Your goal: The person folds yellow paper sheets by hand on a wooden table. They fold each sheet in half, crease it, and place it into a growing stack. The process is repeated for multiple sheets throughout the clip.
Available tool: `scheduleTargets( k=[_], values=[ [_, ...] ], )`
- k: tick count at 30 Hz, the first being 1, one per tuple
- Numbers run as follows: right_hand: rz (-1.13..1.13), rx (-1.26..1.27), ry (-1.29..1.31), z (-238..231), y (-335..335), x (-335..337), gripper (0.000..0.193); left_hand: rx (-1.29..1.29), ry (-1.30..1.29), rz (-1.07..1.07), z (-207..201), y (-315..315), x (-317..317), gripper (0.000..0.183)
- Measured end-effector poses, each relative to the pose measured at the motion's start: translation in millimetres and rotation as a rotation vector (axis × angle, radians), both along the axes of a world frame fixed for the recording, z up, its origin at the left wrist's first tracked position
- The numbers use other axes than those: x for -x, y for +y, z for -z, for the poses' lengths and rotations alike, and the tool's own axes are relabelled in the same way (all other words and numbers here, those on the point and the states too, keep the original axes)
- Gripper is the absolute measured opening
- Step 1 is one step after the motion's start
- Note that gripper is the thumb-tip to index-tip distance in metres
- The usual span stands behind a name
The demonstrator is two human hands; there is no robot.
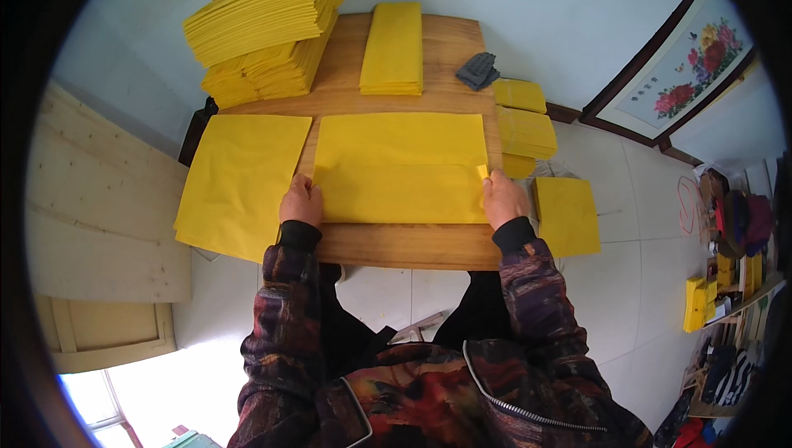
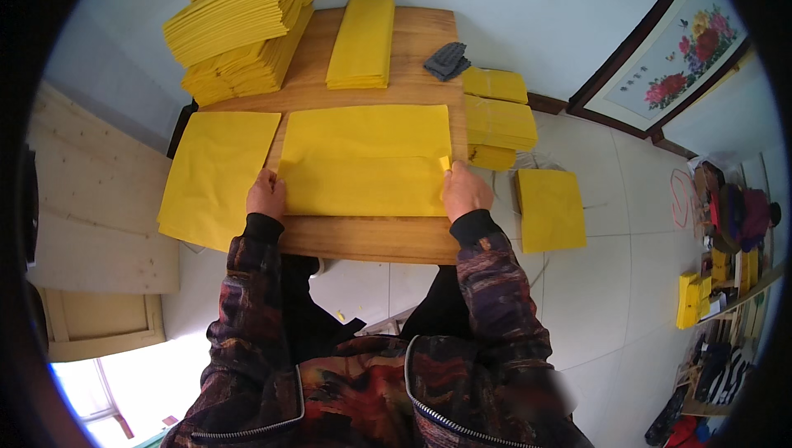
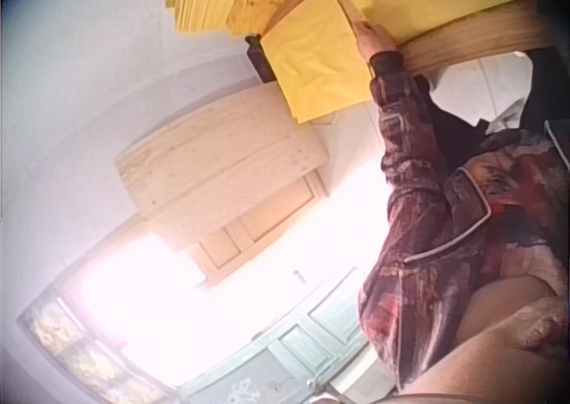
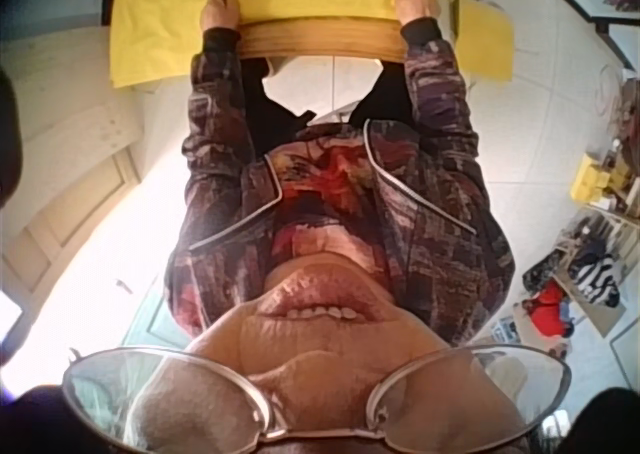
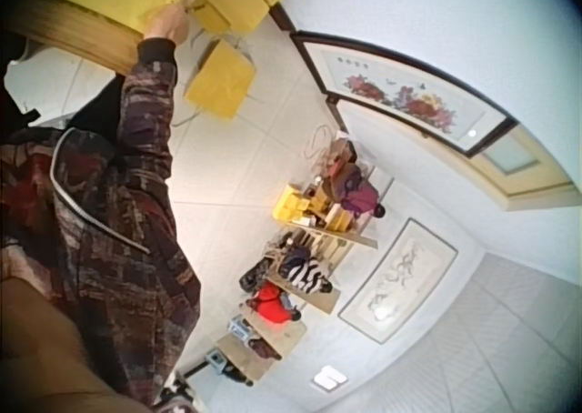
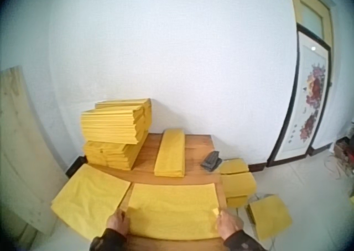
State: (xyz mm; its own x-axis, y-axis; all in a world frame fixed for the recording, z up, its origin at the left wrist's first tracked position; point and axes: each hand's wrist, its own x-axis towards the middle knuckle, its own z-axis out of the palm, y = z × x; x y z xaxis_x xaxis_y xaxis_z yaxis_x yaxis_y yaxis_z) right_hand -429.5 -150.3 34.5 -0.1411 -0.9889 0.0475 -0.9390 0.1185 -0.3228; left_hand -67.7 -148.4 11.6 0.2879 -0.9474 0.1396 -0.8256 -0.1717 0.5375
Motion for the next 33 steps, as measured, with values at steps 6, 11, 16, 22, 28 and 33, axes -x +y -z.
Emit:
scheduleTargets(
  k=[6, 11, 16, 22, 28, 33],
  values=[
    [0.038, -0.059, 0.008, -4, -4, -3, 0.022, -0.047, -0.042, -0.045, -1, -2, 6, 0.016],
    [0.121, -0.071, 0.014, -10, 2, -11, 0.024, -0.046, -0.078, -0.060, -2, -2, 10, 0.015],
    [0.072, 0.276, 0.028, -1, 4, -13, 0.016, -0.040, -0.110, -0.063, -2, -2, 12, 0.014],
    [-0.038, 0.207, 0.190, 0, -2, -27, 0.014, -0.029, -0.145, -0.067, -2, -4, 12, 0.014],
    [-0.051, 0.076, 0.228, -5, 26, -60, 0.053, -0.027, -0.158, -0.065, 1, -4, 13, 0.014],
    [-0.043, 0.021, 0.127, 11, 30, -66, 0.072, -0.005, -0.153, -0.062, 2, -3, 11, 0.013]
  ],
)
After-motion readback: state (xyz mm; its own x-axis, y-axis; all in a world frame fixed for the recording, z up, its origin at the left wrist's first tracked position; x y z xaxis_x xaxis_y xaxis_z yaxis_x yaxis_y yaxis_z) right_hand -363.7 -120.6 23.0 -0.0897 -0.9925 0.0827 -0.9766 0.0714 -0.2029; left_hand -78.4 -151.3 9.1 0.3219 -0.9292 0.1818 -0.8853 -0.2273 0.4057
